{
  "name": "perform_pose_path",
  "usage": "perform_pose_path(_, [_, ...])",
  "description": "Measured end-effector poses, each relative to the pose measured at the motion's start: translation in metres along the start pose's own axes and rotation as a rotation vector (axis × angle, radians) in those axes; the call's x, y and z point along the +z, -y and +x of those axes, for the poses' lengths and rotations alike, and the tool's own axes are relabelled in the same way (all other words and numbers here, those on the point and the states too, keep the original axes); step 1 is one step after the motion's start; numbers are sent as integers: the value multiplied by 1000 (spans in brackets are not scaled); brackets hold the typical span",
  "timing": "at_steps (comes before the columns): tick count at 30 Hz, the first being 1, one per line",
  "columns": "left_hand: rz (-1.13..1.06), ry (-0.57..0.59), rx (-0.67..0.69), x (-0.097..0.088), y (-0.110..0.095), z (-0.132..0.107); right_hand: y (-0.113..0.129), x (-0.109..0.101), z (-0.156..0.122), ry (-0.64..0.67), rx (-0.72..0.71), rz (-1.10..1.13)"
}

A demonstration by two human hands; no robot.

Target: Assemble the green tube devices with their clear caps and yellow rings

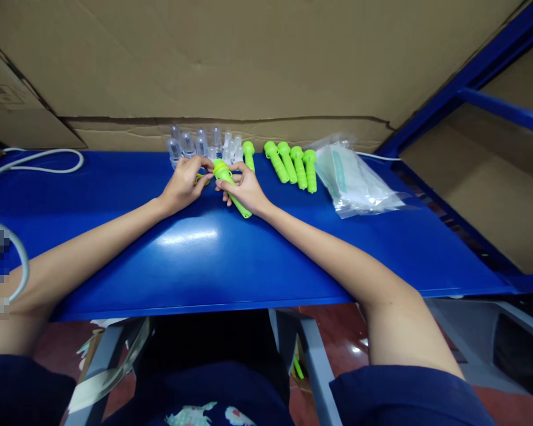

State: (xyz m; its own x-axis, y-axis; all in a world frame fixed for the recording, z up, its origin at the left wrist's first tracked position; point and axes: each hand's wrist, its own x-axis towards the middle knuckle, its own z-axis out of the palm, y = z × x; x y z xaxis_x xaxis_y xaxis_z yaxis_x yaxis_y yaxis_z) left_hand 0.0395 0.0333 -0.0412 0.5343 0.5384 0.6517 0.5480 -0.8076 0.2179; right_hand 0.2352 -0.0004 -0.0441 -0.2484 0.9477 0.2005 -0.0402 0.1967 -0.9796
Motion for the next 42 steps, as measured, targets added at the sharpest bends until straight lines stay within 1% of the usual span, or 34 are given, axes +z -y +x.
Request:
perform_pose_path(3, [65,36,16,-4,-1,0,0,-1,-1,28,-2,-11])
perform_pose_path(5, [100,36,14,-6,-2,-1,1,-1,-2,34,-5,-14])
perform_pose_path(13, [148,-36,15,-9,-7,-2,7,1,-5,68,5,-31])
perform_pose_path(19, [124,-64,-24,-10,-7,-1,14,5,-10,117,29,-50])
perform_pose_path(23, [106,-70,-26,-10,-6,0,13,6,-10,134,22,-75])
perform_pose_path(32, [56,26,-23,-9,1,1,11,2,-8,132,41,-116])
perform_pose_path(39, [49,22,-25,-12,-3,-1,13,2,-11,181,34,-156])
perform_pose_path(42, [56,44,-39,-13,-5,-2,13,2,-11,189,37,-164])
